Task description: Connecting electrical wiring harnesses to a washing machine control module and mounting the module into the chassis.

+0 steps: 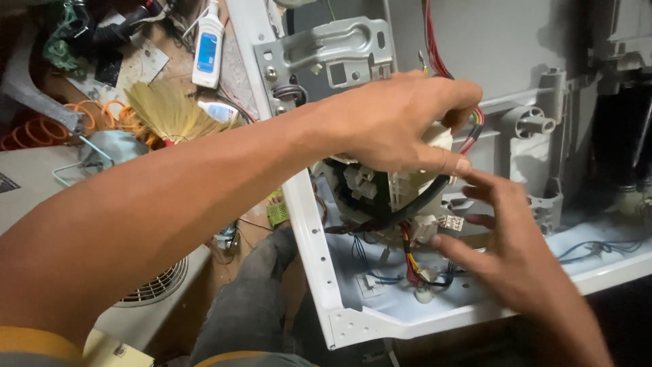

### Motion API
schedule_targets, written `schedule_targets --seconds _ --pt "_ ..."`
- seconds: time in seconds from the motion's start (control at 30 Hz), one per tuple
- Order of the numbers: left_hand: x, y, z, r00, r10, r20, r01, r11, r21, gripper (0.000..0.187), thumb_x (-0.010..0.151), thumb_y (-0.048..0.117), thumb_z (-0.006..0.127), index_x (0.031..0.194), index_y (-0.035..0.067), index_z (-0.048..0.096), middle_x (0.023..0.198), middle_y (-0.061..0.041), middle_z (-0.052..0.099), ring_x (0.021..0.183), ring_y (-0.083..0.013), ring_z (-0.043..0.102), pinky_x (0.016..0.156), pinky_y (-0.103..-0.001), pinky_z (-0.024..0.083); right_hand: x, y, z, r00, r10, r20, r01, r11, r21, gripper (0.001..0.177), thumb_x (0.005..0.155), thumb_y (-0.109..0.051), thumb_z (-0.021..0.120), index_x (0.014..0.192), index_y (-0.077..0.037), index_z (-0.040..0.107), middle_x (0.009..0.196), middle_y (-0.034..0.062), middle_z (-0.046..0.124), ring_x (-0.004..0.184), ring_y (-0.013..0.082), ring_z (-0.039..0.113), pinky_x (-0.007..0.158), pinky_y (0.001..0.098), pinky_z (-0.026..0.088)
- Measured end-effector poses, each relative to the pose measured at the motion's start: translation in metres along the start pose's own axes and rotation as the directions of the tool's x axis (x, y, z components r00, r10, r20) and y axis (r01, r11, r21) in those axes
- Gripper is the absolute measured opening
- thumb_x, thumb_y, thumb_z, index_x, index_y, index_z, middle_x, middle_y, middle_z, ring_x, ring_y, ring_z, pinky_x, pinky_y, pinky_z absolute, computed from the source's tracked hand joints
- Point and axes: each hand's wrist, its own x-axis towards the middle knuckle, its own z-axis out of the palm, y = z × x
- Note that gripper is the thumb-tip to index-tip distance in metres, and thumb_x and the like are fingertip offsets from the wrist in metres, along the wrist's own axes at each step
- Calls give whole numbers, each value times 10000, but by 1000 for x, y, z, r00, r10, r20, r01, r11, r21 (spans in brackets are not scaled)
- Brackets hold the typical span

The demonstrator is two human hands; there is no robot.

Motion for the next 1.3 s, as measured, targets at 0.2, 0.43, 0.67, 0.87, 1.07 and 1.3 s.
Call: schedule_targets --seconds 0.2,0.43,0.67,0.87,1.07,1.3 --pt "1 1 1 1000 -1 -12 1 999 36 407 951 474 732 1002 158 481 915 -33 586 817 -212 481 651 -392 385 27 -9 6 988 57 146 -27 978 -206 653 746 -521 754 1312 -211 650 1343 66 713 1180 288 685 951 438 512" --pt "3 1 5 999 32 -4 -32 999 27 383 936 459 681 1111 139 563 1142 -67 666 926 -177 635 768 -338 541 21 -30 12 985 162 63 -163 987 11 658 757 -387 745 1367 -186 601 1357 41 716 1155 218 689 976 370 498" --pt "-18 9 18 945 297 -140 -263 940 216 235 989 229 694 1100 97 534 1097 -82 591 908 -222 564 770 -361 480 8 -29 17 969 212 -126 -186 964 192 292 799 -334 802 914 -136 622 854 -12 597 737 147 513 668 329 412" --pt "-57 40 78 696 417 -585 -256 905 340 261 933 113 763 988 52 516 1028 -139 567 986 -279 526 876 -398 424 18 -6 20 979 6 -204 37 978 205 324 839 -379 769 992 -105 690 878 0 718 773 113 593 675 296 454" --pt "-71 51 119 817 299 -493 -55 892 449 428 796 281 903 1041 54 634 1069 -124 686 937 -292 535 708 -413 431 10 -22 2 999 13 -44 5 925 381 335 884 -257 708 1170 -83 734 1028 33 762 879 136 669 802 287 548" --pt "-62 49 132 860 259 -440 24 840 543 480 772 417 893 994 99 611 971 -61 639 934 -295 527 751 -461 335 13 -3 6 970 -125 -209 182 941 284 297 1000 -308 626 1130 -81 767 982 -17 770 852 85 639 735 263 513"
